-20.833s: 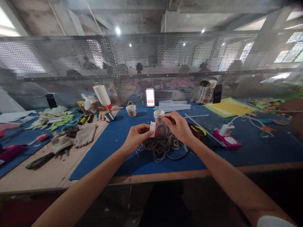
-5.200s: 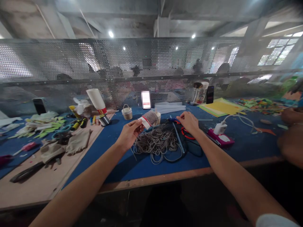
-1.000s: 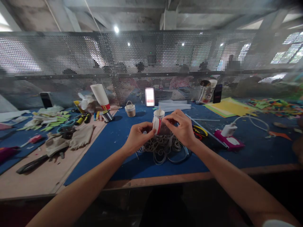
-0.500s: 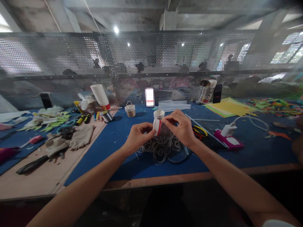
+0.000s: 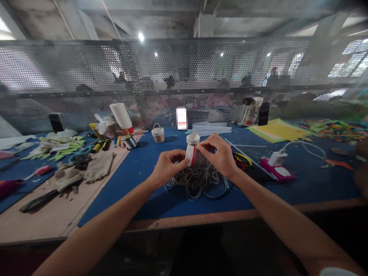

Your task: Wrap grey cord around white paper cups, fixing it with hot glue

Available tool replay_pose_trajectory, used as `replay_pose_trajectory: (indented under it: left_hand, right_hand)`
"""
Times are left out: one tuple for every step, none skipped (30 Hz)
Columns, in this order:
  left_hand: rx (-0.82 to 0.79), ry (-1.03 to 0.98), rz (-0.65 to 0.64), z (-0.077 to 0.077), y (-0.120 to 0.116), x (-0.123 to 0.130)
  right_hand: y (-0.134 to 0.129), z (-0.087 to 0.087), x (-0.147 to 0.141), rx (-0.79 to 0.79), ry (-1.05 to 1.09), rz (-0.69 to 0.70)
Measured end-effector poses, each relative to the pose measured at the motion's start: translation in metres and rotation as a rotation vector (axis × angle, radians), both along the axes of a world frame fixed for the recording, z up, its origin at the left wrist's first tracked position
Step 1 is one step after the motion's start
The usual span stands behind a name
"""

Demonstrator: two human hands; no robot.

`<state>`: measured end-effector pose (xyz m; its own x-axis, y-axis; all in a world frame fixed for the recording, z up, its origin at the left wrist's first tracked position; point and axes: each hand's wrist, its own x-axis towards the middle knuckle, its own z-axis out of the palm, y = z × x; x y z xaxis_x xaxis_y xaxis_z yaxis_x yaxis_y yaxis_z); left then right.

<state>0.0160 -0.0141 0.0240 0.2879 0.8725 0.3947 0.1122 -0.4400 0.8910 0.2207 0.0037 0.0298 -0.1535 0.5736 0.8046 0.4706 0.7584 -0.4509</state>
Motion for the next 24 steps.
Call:
replay_pose_trajectory:
  left_hand:
    - [0.004, 0.002, -0.006, -0.0005, 0.0004, -0.0002]
    - [0.007, 0.002, -0.012, -0.0009, 0.0008, -0.0004]
    - [0.01, 0.002, -0.018, -0.0012, 0.001, -0.0005]
    - [0.012, 0.003, -0.023, -0.0014, 0.0012, -0.0005]
    - [0.012, 0.004, -0.027, -0.0015, 0.0013, -0.0006]
    - [0.012, 0.004, -0.031, -0.0014, 0.0014, -0.0006]
    - [0.012, 0.001, -0.033, -0.0013, 0.0014, -0.0007]
    - [0.01, 0.001, -0.037, -0.001, 0.0013, -0.0008]
    - [0.008, 0.002, -0.039, -0.0005, 0.0012, -0.0009]
    - [0.006, 0.004, -0.04, 0.0001, 0.0009, -0.001]
    - [0.004, 0.007, -0.042, 0.0007, 0.0006, -0.0011]
    - [0.003, 0.01, -0.043, 0.0014, 0.0002, -0.0011]
    - [0.002, 0.016, -0.044, 0.002, -0.0001, -0.001]
    - [0.0, 0.022, -0.044, 0.0024, -0.0005, -0.0008]
    - [-0.003, 0.027, -0.043, 0.0027, -0.0008, -0.0007]
    - [-0.008, 0.031, -0.042, 0.0027, -0.001, -0.0006]
    - [-0.013, 0.032, -0.04, 0.0025, -0.0011, -0.0006]
    - [-0.017, 0.03, -0.039, 0.0022, -0.0011, -0.0006]
    - [-0.02, 0.027, -0.04, 0.0018, -0.0011, -0.0008]
    - [-0.022, 0.025, -0.04, 0.0015, -0.0011, -0.0011]
    - [-0.026, 0.026, -0.039, 0.0012, -0.0011, -0.0015]
    - [-0.031, 0.029, -0.038, 0.0011, -0.0011, -0.002]
    - [-0.037, 0.033, -0.039, 0.0011, -0.0012, -0.0025]
    - [-0.041, 0.037, -0.04, 0.0013, -0.0014, -0.0029]
  right_hand:
    - [0.0, 0.0002, 0.0, -0.003, -0.001, 0.001]
    - [-0.0001, 0.0004, 0.0, -0.007, -0.002, 0.002]
    - [-0.0002, 0.0008, 0.0, -0.011, -0.003, 0.003]
    - [-0.0005, 0.0012, -0.0001, -0.015, -0.005, 0.005]
    - [-0.0008, 0.0017, -0.0002, -0.019, -0.007, 0.005]
    - [-0.0012, 0.0022, -0.0002, -0.022, -0.009, 0.005]
    - [-0.0015, 0.0027, -0.0002, -0.023, -0.011, 0.008]
    - [-0.0018, 0.0032, -0.0002, -0.027, -0.012, 0.012]
    - [-0.002, 0.0036, -0.0001, -0.031, -0.012, 0.015]
    - [-0.0022, 0.0039, -0.0001, -0.036, -0.011, 0.019]
    - [-0.0023, 0.0042, 0.0, -0.041, -0.008, 0.021]
    - [-0.0023, 0.0043, 0.0002, -0.046, -0.007, 0.024]
    - [-0.0022, 0.0042, 0.0003, -0.051, -0.006, 0.025]
    - [-0.0019, 0.0039, 0.0005, -0.056, -0.007, 0.027]
    - [-0.0015, 0.0035, 0.0006, -0.059, -0.008, 0.028]
    - [-0.001, 0.003, 0.0008, -0.062, -0.01, 0.03]
    - [-0.0005, 0.0025, 0.001, -0.065, -0.013, 0.029]
    - [0.0, 0.0021, 0.0012, -0.069, -0.016, 0.03]
    - [0.0005, 0.002, 0.0014, -0.073, -0.015, 0.029]
    - [0.0008, 0.0019, 0.0015, -0.076, -0.014, 0.03]
    - [0.001, 0.0021, 0.0015, -0.079, -0.012, 0.032]
    - [0.0011, 0.0024, 0.0016, -0.083, -0.01, 0.037]
    - [0.0012, 0.0026, 0.0016, -0.086, -0.007, 0.043]
    - [0.0013, 0.0028, 0.0015, -0.088, -0.004, 0.047]
